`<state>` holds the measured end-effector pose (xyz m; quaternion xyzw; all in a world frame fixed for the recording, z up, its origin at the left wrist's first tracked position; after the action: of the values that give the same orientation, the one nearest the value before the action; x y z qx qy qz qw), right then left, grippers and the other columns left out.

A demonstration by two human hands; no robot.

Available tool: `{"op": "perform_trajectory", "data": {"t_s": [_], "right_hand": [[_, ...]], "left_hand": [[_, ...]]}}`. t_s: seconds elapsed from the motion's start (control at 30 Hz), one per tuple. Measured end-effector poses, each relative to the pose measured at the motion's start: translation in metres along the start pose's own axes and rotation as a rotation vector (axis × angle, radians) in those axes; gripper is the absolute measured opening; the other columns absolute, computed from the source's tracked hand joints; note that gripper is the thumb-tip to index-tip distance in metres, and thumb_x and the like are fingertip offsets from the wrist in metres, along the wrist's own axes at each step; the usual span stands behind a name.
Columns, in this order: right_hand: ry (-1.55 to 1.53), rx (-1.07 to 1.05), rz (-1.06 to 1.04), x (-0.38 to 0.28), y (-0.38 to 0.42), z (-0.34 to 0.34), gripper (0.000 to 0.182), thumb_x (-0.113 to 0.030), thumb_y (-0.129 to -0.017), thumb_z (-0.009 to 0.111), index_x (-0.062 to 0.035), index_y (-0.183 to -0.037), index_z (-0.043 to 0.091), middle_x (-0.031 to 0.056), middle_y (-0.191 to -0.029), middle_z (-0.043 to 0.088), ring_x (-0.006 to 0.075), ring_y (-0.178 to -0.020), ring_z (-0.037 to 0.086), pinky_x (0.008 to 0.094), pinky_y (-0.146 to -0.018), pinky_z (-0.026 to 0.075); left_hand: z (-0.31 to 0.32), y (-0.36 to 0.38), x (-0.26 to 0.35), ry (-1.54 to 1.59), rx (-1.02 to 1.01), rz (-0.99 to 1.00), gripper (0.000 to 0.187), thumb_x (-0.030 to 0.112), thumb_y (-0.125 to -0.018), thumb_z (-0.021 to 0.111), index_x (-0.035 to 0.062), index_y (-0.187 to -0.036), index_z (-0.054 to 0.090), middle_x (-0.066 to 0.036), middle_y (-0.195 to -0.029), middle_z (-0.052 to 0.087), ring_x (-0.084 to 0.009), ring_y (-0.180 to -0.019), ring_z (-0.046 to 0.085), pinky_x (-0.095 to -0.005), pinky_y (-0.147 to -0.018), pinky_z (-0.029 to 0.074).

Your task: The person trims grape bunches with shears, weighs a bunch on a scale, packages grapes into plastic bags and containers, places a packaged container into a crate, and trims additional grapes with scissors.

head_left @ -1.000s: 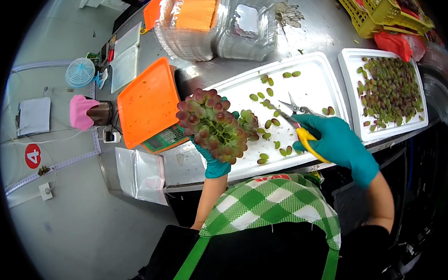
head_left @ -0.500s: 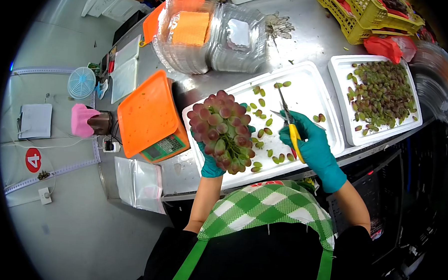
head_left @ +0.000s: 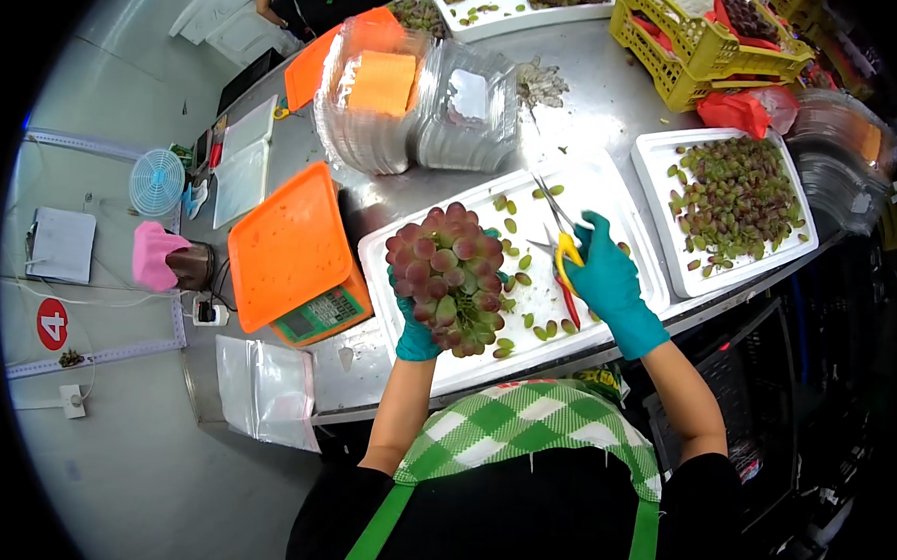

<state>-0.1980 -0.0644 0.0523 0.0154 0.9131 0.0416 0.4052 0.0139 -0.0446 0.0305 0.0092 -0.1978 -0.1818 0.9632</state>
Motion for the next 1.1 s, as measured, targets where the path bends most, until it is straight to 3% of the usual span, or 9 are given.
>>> {"op": "perform_trajectory", "data": {"t_s": [0.2,0.27,0.37,0.67,0.8,0.9,1.0,1.07,1.1], "right_hand": [[0.153,-0.006,0.172,0.106,0.005,0.011,0.047,-0.020,-0.071,0.064,-0.0035,-0.107,0.038,0.0133,-0.100,0.058,0.0281,-0.087,0.058,0.0339,-0.071,0.047],[0.194,0.068,0.029,0.125,-0.001,0.011,0.040,-0.019,-0.072,0.064,-0.0046,-0.102,0.042,0.0138,-0.096,0.059,0.0294,-0.086,0.058,0.0348,-0.070,0.046],[0.284,0.047,-0.069,0.126,-0.013,0.009,0.024,-0.019,-0.075,0.059,-0.0053,-0.092,0.047,0.0140,-0.084,0.058,0.0319,-0.077,0.057,0.0401,-0.063,0.046],[0.265,0.129,-0.463,0.077,-0.073,-0.003,0.025,-0.008,-0.071,0.059,-0.0080,-0.092,0.047,0.0084,-0.085,0.058,0.0274,-0.079,0.056,0.0380,-0.065,0.046],[0.623,0.071,-0.518,0.092,-0.111,0.009,0.015,-0.012,-0.071,0.057,-0.0082,-0.084,0.051,0.0085,-0.080,0.055,0.0246,-0.075,0.054,0.0358,-0.064,0.041],[0.802,0.285,-0.610,0.073,-0.106,0.003,0.015,-0.016,-0.072,0.055,-0.0093,-0.085,0.052,0.0088,-0.079,0.054,0.0236,-0.074,0.053,0.0356,-0.063,0.039],[0.700,0.221,-0.520,0.054,-0.073,0.009,0.022,-0.022,-0.071,0.058,-0.0082,-0.088,0.053,0.0081,-0.077,0.052,0.0230,-0.074,0.051,0.0373,-0.064,0.038],[0.633,-0.285,-0.184,0.052,-0.037,0.027,0.055,-0.039,-0.066,0.064,-0.0063,-0.107,0.049,0.0133,-0.094,0.051,0.0260,-0.089,0.049,0.0400,-0.077,0.037],[0.674,-0.297,-0.157,0.055,-0.020,0.031,0.075,-0.047,-0.060,0.066,-0.0081,-0.118,0.039,0.0161,-0.105,0.046,0.0297,-0.100,0.043,0.0439,-0.085,0.032]], "left_hand": [[-0.016,0.007,0.003,0.000,-0.009,0.032,0.064,0.054,-0.078,0.044,0.0115,-0.125,0.034,-0.011,-0.122,0.040,-0.0290,-0.106,0.045,-0.0437,-0.087,0.041],[-0.018,0.012,0.001,0.005,-0.006,0.035,0.064,0.054,-0.078,0.044,0.0115,-0.124,0.034,-0.011,-0.122,0.040,-0.0290,-0.106,0.045,-0.0438,-0.087,0.041],[-0.021,0.018,-0.001,0.011,0.012,0.051,0.065,0.055,-0.077,0.044,0.0115,-0.124,0.034,-0.011,-0.123,0.039,-0.0290,-0.106,0.044,-0.0438,-0.087,0.041],[-0.032,0.030,0.005,0.036,0.101,0.172,0.066,0.056,-0.077,0.044,0.0113,-0.124,0.033,-0.011,-0.123,0.039,-0.0291,-0.107,0.044,-0.0440,-0.088,0.041],[-0.027,0.037,0.002,0.009,0.131,0.179,0.070,0.059,-0.075,0.043,0.0108,-0.125,0.033,-0.011,-0.123,0.039,-0.0285,-0.109,0.042,-0.0444,-0.090,0.038],[-0.033,0.041,0.002,0.002,0.165,0.193,0.071,0.060,-0.075,0.043,0.0106,-0.125,0.033,-0.011,-0.123,0.039,-0.0285,-0.109,0.042,-0.0444,-0.090,0.038],[-0.037,0.043,0.002,-0.001,0.180,0.200,0.071,0.060,-0.075,0.043,0.0103,-0.125,0.033,-0.011,-0.123,0.039,-0.0284,-0.108,0.042,-0.0444,-0.090,0.038],[-0.039,0.044,0.004,-0.003,0.188,0.205,0.072,0.060,-0.075,0.043,0.0102,-0.125,0.033,-0.011,-0.123,0.039,-0.0284,-0.108,0.042,-0.0444,-0.090,0.038],[-0.040,0.046,0.004,-0.003,0.192,0.203,0.072,0.060,-0.075,0.043,0.0101,-0.125,0.033,-0.011,-0.123,0.039,-0.0284,-0.108,0.042,-0.0444,-0.090,0.038]]}}
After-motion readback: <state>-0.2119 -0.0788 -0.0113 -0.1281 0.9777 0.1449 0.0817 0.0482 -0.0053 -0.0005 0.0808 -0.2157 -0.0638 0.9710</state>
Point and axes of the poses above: each hand's wrist, its own y-axis away from the middle knuckle, its own z-axis out of the palm, x = y × z, the point moved 4 cm from there along -y, towards the middle knuckle
